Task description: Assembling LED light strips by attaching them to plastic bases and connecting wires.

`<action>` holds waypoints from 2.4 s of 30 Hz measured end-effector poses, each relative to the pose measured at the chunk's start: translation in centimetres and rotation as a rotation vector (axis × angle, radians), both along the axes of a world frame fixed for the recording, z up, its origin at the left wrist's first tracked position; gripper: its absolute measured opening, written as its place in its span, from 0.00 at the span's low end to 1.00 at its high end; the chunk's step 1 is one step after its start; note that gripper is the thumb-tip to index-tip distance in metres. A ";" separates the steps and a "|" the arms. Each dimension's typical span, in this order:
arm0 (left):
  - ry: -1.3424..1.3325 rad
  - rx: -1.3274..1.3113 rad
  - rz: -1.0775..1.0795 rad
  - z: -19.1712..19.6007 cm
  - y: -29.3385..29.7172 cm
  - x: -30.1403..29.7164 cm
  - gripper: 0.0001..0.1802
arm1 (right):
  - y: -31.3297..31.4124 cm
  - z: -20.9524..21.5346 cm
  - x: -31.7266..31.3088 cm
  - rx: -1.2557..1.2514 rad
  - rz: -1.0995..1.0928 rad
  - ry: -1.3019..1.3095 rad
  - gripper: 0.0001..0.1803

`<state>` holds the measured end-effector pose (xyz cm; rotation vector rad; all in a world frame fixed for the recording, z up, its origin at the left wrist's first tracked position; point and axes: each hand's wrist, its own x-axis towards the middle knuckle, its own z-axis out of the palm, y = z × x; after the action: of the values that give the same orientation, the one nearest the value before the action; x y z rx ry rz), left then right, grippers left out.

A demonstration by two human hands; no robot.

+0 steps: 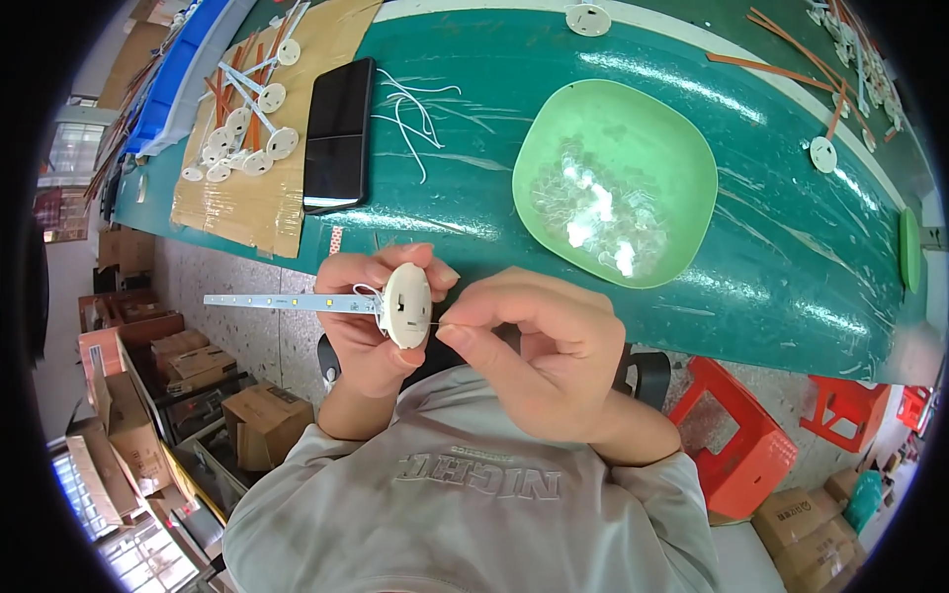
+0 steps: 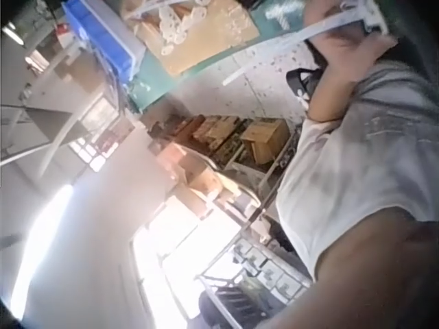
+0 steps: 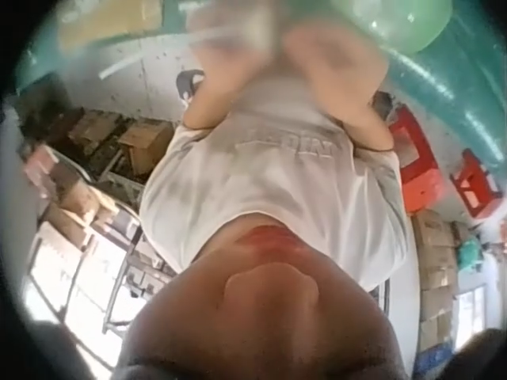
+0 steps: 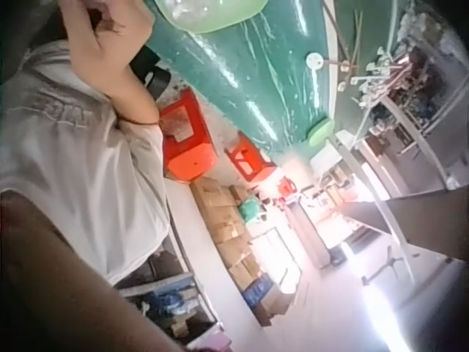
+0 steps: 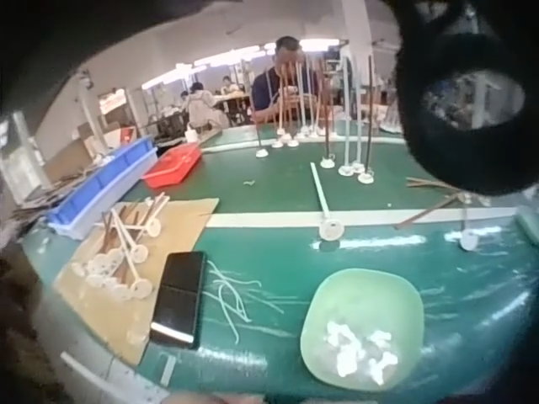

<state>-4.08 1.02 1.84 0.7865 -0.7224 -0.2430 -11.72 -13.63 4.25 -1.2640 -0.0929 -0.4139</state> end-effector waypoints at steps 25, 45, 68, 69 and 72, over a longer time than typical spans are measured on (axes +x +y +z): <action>-0.106 -0.012 -0.194 -0.3 1.6 1.0 0.32 | 0.0 0.2 0.9 -0.388 0.031 -0.291 0.08; 0.058 0.062 0.054 -1.5 1.8 -1.8 0.29 | 1.7 0.0 1.7 -0.630 -0.283 -0.371 0.08; -0.117 2.056 0.681 15.0 22.8 31.1 0.20 | -13.5 8.0 13.4 -1.235 -0.197 -0.055 0.13; -0.096 2.082 0.762 14.7 22.5 31.9 0.19 | -14.4 7.5 15.1 -1.315 -0.208 -0.063 0.13; -0.112 2.188 0.695 14.6 20.8 31.9 0.22 | -16.6 4.9 18.5 -1.453 -0.184 0.013 0.13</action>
<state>27.81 21.86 16.40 3.0447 0.0760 -0.2859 6.81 -30.19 9.16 -2.7186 -0.2981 -0.4990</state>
